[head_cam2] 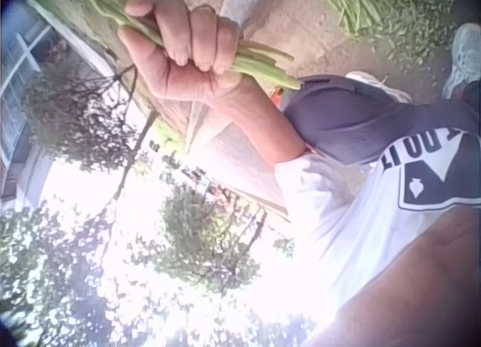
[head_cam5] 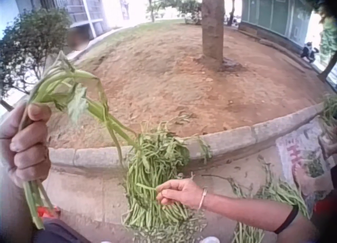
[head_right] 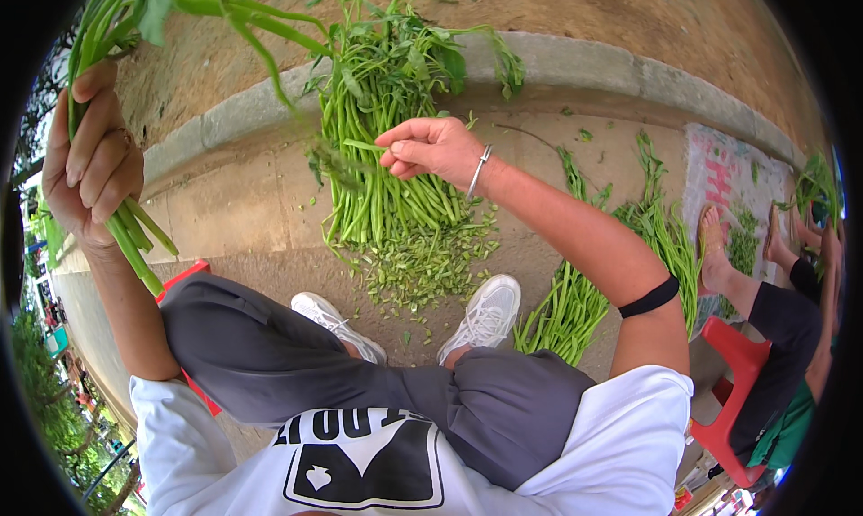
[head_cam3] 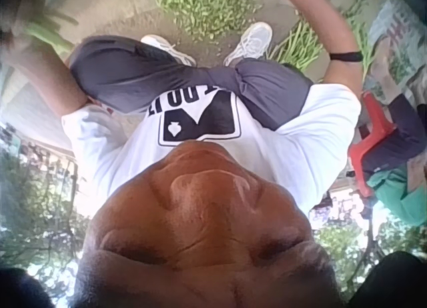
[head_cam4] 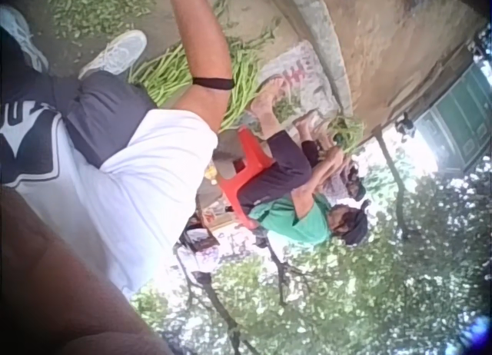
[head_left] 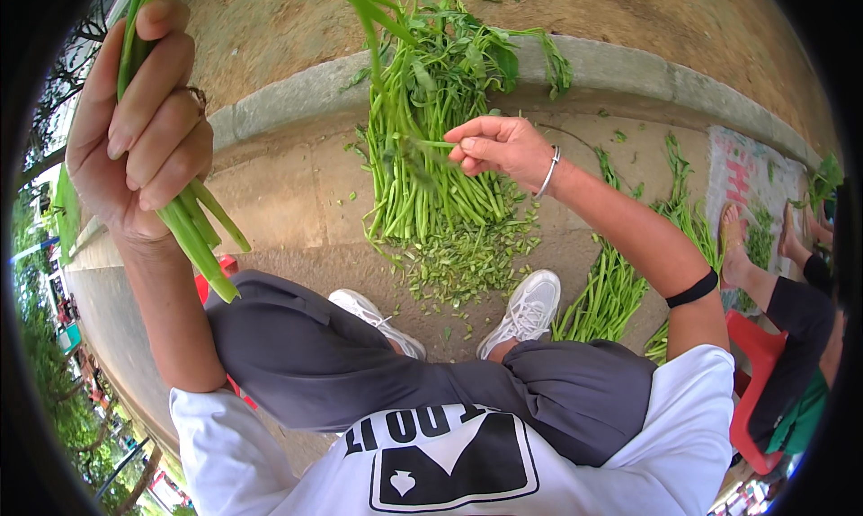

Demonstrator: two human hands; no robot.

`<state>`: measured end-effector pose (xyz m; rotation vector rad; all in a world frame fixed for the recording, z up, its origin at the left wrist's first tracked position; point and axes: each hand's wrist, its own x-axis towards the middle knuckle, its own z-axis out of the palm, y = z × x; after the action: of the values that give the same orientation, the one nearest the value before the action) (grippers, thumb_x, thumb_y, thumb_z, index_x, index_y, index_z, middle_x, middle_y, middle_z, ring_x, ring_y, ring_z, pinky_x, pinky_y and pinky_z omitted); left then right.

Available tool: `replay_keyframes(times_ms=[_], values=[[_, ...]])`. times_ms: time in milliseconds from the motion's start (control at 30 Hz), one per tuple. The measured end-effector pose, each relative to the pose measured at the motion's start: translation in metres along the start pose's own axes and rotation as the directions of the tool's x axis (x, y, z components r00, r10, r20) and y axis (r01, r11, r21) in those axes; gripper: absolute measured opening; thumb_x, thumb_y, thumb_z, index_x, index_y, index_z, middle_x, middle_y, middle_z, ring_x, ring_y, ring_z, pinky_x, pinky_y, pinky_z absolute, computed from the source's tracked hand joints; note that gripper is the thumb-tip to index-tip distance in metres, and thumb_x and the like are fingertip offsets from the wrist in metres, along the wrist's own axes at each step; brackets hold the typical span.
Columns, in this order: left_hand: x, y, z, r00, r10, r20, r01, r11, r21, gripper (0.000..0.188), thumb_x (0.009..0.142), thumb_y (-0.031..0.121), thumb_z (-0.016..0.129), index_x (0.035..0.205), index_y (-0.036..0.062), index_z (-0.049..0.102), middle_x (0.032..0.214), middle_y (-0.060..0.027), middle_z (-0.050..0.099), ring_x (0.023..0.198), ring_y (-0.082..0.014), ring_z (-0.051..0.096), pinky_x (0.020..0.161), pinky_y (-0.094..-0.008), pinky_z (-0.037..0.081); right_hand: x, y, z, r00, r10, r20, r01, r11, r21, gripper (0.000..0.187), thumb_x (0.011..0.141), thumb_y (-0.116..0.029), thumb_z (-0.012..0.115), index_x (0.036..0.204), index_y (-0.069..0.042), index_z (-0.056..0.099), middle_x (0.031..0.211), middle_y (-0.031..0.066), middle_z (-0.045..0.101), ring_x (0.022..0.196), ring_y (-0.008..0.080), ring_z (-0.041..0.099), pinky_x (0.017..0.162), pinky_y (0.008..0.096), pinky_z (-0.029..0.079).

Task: The person picks through a bunch of green leafy vegetables by hand, breaking off stems and separating the edible parts into a pile on the ground.

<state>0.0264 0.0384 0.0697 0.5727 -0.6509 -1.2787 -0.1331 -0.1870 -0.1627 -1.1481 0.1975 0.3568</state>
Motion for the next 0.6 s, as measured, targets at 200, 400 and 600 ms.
replay_keyframes(times_ms=[200,400,600], values=[[-0.003,-0.002,0.004,0.990,0.049,-0.133,-0.053,0.998,-0.024,0.012,0.095,0.015,0.029,0.100,0.0037,0.031,0.057,-0.0031,0.034,0.031,-0.0078,0.023,0.025,-0.0194,0.021,0.000,0.002,0.023,0.997,0.032,0.076,-0.042,0.991,0.129,0.030,0.088,-0.011,0.050,0.116,-0.001,0.050,0.097,0.0073,0.060,0.084,0.0110,0.059,0.075,0.0271,0.050],[-0.001,-0.002,0.002,0.993,0.037,-0.115,-0.040,0.999,-0.029,0.012,0.095,0.014,0.029,0.100,0.0035,0.031,0.058,-0.0034,0.035,0.031,-0.0079,0.024,0.025,-0.0196,0.022,-0.003,-0.009,0.037,0.983,0.076,0.168,-0.126,0.942,0.311,0.033,0.091,-0.013,0.042,0.119,0.002,0.046,0.103,0.0115,0.058,0.088,0.0152,0.058,0.078,0.0287,0.048],[-0.002,0.001,0.002,0.994,0.025,-0.105,-0.023,0.999,0.026,0.012,0.095,0.014,0.030,0.100,0.0037,0.031,0.058,-0.0033,0.035,0.032,-0.0080,0.025,0.026,-0.0195,0.023,-0.008,-0.008,0.029,0.974,0.061,0.219,-0.150,0.897,0.416,0.033,0.091,-0.014,0.037,0.117,0.005,0.046,0.103,0.0140,0.058,0.089,0.0171,0.058,0.079,0.0308,0.047]])
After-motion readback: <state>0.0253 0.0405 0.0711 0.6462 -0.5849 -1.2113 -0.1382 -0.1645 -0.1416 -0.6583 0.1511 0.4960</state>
